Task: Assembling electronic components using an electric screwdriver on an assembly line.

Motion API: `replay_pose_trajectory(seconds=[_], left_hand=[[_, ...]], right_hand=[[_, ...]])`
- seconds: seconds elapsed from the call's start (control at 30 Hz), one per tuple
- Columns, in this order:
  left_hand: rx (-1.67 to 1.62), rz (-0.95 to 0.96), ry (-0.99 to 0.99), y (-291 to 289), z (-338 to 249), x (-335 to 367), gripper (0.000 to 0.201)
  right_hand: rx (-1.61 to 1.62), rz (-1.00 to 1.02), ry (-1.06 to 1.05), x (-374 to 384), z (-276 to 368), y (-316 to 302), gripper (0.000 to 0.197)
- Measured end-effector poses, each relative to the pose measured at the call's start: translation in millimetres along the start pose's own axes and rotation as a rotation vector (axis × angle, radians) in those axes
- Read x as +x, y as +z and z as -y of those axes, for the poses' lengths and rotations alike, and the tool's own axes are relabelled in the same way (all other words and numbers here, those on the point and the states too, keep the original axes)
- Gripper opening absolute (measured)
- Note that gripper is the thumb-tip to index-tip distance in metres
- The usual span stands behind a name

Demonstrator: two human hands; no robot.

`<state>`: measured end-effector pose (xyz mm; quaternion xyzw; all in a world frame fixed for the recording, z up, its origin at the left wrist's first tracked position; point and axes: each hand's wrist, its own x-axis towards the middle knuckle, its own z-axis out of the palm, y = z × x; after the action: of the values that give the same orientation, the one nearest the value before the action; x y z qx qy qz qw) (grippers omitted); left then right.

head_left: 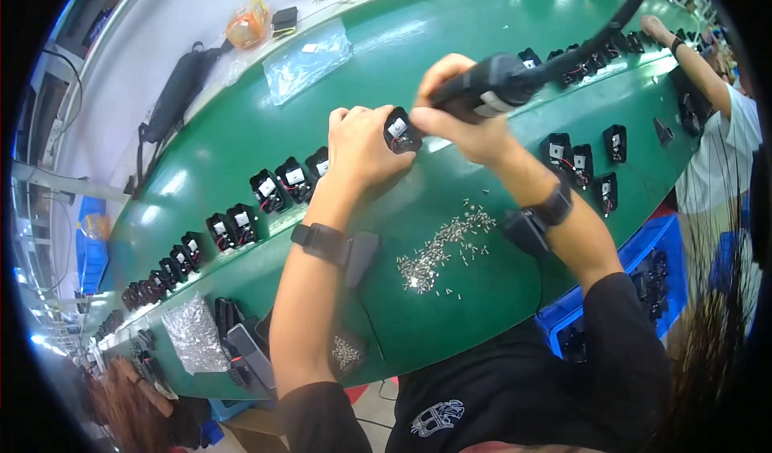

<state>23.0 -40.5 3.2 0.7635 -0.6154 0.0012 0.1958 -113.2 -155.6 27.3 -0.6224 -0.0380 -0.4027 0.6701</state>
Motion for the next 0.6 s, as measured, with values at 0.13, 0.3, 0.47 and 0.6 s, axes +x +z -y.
replay_pose_trajectory(seconds=[0.13, 0.3, 0.47, 0.6], left_hand=[[0.095, -0.075, 0.016, -4, 4, -6, 0.062], [0.326, -0.227, 0.088, -8, -10, -12, 0.076], [-0.065, -0.067, 0.277, 7, -85, -25, 0.040], [-0.109, -0.003, 0.255, 44, -113, -20, 0.024]], right_hand=[[-0.166, -0.101, 0.005, -38, 61, -28, 0.025], [-0.283, -0.227, 0.086, -63, 78, -59, 0.028], [-0.172, -0.330, 0.095, -74, 85, -73, 0.031], [-0.219, -0.305, -0.012, -86, 80, -70, 0.034]])
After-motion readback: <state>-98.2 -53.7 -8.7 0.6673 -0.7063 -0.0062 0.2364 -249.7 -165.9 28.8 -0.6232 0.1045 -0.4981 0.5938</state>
